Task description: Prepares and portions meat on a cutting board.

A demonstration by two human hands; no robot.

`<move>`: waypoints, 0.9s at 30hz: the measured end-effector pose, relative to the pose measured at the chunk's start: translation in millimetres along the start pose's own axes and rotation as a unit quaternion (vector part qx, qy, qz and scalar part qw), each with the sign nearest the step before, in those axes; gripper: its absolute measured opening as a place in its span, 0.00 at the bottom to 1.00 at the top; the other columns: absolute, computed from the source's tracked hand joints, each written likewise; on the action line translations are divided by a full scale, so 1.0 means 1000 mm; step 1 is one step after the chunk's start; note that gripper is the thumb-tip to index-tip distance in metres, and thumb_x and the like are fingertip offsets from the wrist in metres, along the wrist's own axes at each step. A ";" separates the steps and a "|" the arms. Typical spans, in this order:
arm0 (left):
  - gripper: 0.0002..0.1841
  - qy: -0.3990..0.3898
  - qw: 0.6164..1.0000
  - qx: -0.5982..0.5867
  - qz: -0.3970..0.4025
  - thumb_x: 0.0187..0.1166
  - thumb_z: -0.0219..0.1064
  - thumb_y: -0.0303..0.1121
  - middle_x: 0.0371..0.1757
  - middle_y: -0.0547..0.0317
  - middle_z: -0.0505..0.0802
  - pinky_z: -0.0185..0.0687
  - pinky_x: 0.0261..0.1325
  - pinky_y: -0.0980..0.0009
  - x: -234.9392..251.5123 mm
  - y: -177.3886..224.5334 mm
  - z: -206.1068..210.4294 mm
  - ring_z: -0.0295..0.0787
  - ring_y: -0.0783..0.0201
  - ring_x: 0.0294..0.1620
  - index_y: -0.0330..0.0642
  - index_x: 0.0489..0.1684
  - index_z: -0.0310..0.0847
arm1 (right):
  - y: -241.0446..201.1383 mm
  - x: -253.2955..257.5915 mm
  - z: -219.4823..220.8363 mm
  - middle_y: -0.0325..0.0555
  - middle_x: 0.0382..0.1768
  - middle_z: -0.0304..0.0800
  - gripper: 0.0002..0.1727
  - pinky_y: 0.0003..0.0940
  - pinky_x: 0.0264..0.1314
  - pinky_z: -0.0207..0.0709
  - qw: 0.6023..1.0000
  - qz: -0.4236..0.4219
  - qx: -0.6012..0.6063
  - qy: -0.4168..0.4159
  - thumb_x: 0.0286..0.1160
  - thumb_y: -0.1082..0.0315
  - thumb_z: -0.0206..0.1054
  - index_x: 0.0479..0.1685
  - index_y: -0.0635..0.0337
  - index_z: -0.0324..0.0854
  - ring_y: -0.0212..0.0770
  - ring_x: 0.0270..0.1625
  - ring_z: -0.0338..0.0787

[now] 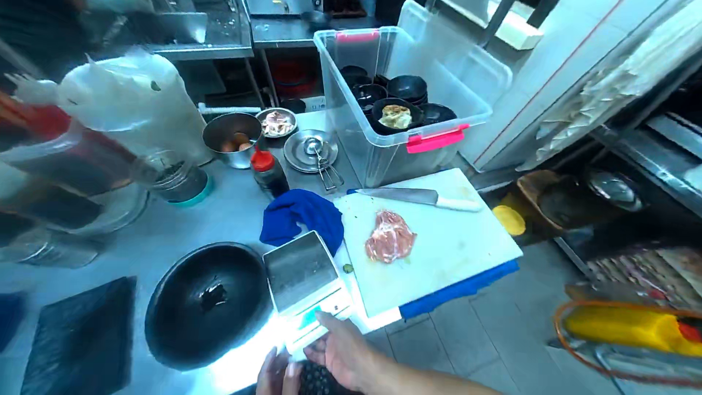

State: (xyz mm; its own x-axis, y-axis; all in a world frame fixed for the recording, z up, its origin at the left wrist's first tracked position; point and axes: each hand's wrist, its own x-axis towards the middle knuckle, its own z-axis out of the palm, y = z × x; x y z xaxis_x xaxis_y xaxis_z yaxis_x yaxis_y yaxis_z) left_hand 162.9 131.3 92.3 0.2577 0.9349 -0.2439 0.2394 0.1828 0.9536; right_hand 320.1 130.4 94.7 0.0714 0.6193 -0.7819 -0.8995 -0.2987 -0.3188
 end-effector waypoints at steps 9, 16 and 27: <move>0.24 0.122 0.981 -0.073 -0.131 0.88 0.58 0.33 0.61 0.43 0.90 0.93 0.50 0.64 0.067 0.037 0.031 0.94 0.60 0.44 0.29 0.80 0.71 | -0.176 -0.046 -0.058 0.44 0.53 0.94 0.19 0.38 0.62 0.89 0.785 -0.186 -0.586 -0.077 0.81 0.63 0.67 0.67 0.60 0.84 0.37 0.54 0.94; 0.18 0.217 0.963 0.042 -0.156 0.86 0.64 0.38 0.44 0.52 0.93 0.87 0.41 0.65 0.070 0.039 0.047 0.89 0.65 0.37 0.32 0.62 0.86 | -0.353 -0.037 -0.143 0.63 0.75 0.80 0.29 0.70 0.77 0.70 0.539 -0.413 -0.706 0.201 0.78 0.59 0.70 0.75 0.64 0.77 0.65 0.77 0.78; 0.33 0.184 0.910 0.370 0.008 0.77 0.70 0.48 0.83 0.38 0.75 0.65 0.84 0.38 0.111 0.067 0.103 0.68 0.38 0.85 0.36 0.78 0.77 | -0.372 -0.016 -0.219 0.70 0.72 0.78 0.56 0.73 0.67 0.74 0.401 -0.386 -0.817 0.151 0.64 0.28 0.63 0.87 0.63 0.66 0.73 0.70 0.81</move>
State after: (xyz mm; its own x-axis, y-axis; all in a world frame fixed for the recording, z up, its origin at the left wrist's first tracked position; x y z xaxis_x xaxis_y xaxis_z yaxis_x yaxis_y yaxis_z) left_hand 303.8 216.4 110.6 -0.0328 0.9991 -0.0256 0.8392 0.0414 0.5423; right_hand 748.3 72.6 108.0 0.3280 0.9426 -0.0622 0.9065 -0.3326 -0.2601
